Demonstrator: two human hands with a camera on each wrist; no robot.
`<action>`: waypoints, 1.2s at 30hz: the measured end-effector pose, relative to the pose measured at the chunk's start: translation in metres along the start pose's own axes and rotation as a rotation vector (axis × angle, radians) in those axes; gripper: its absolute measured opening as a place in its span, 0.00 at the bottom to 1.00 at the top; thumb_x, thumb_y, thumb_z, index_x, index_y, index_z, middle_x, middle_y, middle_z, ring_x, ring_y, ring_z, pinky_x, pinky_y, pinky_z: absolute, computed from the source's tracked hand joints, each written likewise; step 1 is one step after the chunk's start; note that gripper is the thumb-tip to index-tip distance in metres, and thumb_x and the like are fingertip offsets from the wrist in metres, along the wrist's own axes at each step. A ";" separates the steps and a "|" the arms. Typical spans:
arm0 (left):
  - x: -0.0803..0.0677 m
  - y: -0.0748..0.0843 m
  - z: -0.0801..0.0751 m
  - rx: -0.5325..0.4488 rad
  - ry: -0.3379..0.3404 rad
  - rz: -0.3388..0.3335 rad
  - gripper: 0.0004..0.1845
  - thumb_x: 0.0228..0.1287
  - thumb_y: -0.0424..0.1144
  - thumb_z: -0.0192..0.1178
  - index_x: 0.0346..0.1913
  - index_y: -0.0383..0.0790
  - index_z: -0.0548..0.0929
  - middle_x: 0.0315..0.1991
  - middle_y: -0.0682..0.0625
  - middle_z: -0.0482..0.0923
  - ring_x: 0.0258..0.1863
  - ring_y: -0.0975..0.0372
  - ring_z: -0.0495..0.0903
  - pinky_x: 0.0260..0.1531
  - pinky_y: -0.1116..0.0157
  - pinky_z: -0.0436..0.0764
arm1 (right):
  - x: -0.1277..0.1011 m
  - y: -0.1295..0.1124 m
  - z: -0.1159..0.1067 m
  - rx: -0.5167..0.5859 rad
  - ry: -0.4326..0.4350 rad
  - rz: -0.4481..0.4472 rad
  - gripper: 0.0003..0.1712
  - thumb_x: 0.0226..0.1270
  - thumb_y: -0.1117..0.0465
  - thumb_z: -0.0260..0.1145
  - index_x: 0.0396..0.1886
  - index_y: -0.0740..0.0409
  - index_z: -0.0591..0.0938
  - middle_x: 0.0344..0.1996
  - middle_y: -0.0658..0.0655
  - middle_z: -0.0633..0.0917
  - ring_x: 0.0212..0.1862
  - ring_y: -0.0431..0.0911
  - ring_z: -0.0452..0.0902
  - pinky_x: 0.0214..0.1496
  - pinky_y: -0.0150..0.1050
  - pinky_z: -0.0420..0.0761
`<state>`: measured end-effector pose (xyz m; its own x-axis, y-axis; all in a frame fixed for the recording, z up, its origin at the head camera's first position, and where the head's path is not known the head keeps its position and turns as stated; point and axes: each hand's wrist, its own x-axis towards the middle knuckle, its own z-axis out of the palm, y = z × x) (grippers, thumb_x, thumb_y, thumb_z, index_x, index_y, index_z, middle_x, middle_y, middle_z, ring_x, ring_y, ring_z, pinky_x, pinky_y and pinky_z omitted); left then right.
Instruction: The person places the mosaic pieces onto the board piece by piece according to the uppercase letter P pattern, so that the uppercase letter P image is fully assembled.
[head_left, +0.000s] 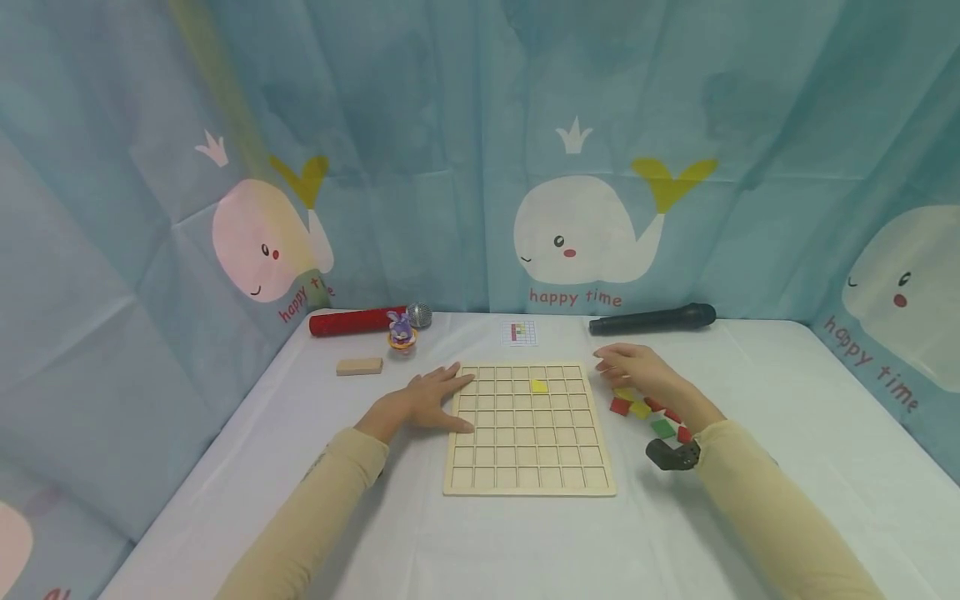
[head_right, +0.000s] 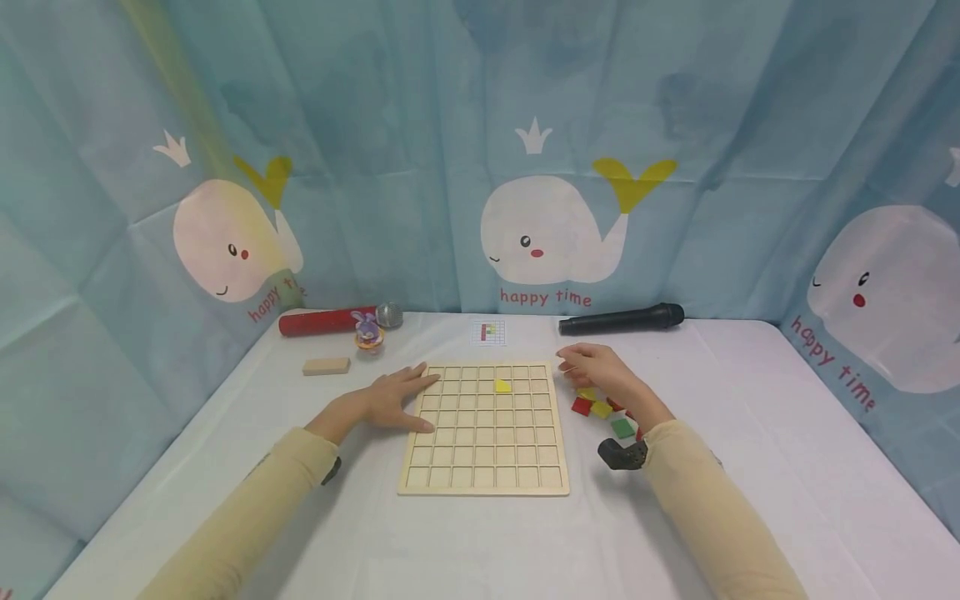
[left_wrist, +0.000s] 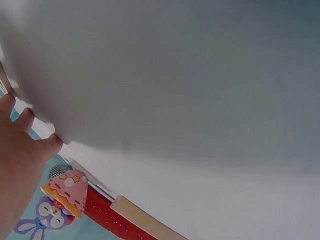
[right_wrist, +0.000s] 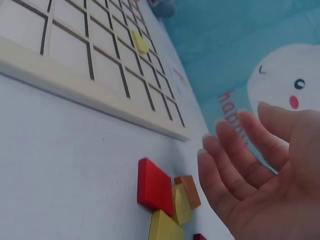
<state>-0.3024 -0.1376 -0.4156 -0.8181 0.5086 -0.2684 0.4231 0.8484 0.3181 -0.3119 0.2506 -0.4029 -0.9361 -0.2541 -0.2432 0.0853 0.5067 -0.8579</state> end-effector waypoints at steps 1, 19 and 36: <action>0.000 0.000 0.000 -0.001 -0.002 -0.001 0.51 0.55 0.67 0.62 0.77 0.50 0.55 0.77 0.44 0.44 0.75 0.49 0.43 0.68 0.42 0.44 | 0.000 0.002 -0.001 0.000 0.014 0.009 0.35 0.73 0.42 0.56 0.69 0.60 0.67 0.61 0.65 0.75 0.60 0.59 0.73 0.62 0.58 0.69; -0.002 0.000 0.002 -0.002 0.002 0.015 0.51 0.56 0.66 0.62 0.77 0.50 0.54 0.77 0.44 0.42 0.75 0.47 0.41 0.68 0.42 0.44 | 0.002 0.020 -0.002 0.013 0.139 -0.002 0.31 0.70 0.43 0.59 0.65 0.56 0.72 0.35 0.62 0.77 0.17 0.48 0.62 0.16 0.35 0.63; -0.001 0.001 0.003 0.010 0.005 0.001 0.50 0.57 0.66 0.62 0.77 0.50 0.54 0.77 0.44 0.43 0.75 0.47 0.42 0.68 0.41 0.44 | 0.000 0.028 -0.001 -0.186 0.090 -0.169 0.22 0.66 0.66 0.65 0.59 0.61 0.77 0.59 0.61 0.77 0.63 0.61 0.69 0.61 0.55 0.71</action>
<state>-0.3002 -0.1365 -0.4181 -0.8196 0.5087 -0.2635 0.4277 0.8494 0.3093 -0.3096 0.2659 -0.4257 -0.9590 -0.2779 -0.0556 -0.1308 0.6081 -0.7830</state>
